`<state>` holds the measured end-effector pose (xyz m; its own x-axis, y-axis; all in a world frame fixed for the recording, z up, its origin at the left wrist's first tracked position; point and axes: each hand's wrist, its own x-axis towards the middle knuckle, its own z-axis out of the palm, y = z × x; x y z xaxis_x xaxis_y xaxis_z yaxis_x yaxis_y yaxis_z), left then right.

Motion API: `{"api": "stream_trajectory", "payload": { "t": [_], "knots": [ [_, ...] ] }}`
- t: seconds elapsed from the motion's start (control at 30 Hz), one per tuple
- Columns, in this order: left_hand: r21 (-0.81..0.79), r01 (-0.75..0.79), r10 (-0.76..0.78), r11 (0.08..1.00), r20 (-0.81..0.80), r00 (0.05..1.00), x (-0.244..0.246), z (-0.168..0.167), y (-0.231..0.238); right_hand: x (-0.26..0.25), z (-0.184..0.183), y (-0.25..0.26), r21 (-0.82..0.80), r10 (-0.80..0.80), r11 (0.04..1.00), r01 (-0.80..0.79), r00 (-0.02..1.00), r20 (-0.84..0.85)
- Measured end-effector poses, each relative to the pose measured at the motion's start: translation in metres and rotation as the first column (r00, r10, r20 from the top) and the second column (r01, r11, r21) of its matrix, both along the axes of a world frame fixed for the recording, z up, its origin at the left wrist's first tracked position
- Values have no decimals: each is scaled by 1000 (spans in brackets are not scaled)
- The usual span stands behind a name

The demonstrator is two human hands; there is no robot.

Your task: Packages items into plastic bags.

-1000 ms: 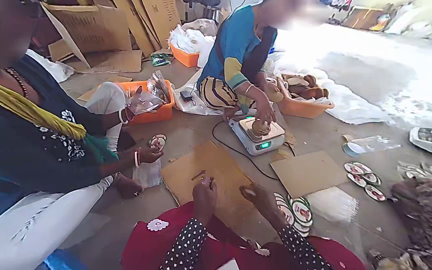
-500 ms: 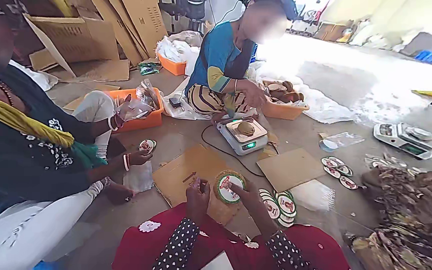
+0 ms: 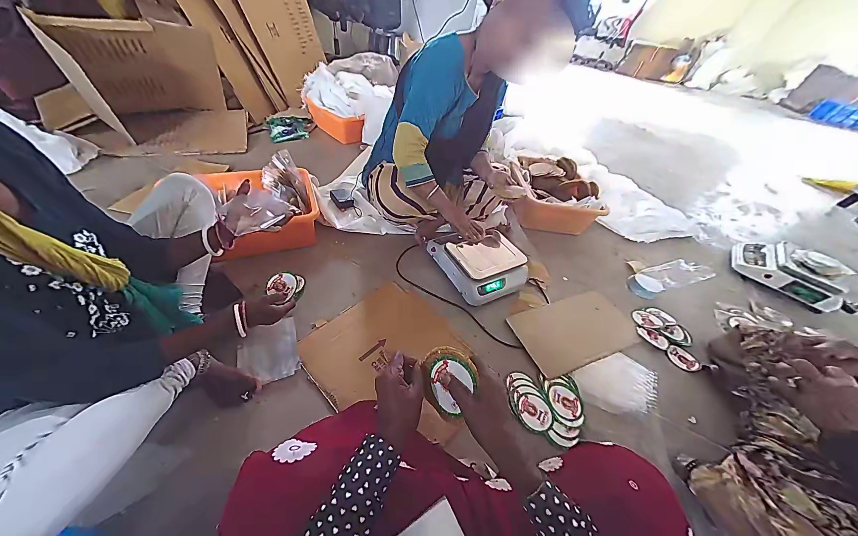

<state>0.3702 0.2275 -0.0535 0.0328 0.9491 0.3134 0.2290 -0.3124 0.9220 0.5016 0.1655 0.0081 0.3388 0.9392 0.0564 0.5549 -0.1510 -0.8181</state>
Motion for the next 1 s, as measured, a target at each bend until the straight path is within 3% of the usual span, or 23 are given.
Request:
{"api": "stream_trajectory", "payload": {
  "t": [0.17,0.3,0.47,0.73,0.8,0.9,1.0],
  "knots": [
    [-27,53,-55,998,-54,997,6,-3,-9,0,-9,5,-5,-67,998,68,985,-162],
    [-62,40,-44,997,-67,997,6,-2,-11,0,-9,-3,-61,6,998,-23,963,-269],
    [-57,63,-69,996,-112,991,7,1,-14,6,-4,-5,-219,91,970,-104,994,-68],
    [-57,137,-147,989,-241,959,7,5,-18,9,-3,4,-267,78,959,-99,993,-90],
    [-67,122,-134,990,-213,968,5,4,-18,7,-6,4,-250,113,952,-179,960,-258],
    [-85,107,-119,991,-147,982,3,3,-17,4,-1,-1,-200,65,954,-222,808,-586],
    [-45,134,-139,990,-120,983,3,5,-18,6,-9,0,-181,55,968,-174,849,-525]
  ]
}}
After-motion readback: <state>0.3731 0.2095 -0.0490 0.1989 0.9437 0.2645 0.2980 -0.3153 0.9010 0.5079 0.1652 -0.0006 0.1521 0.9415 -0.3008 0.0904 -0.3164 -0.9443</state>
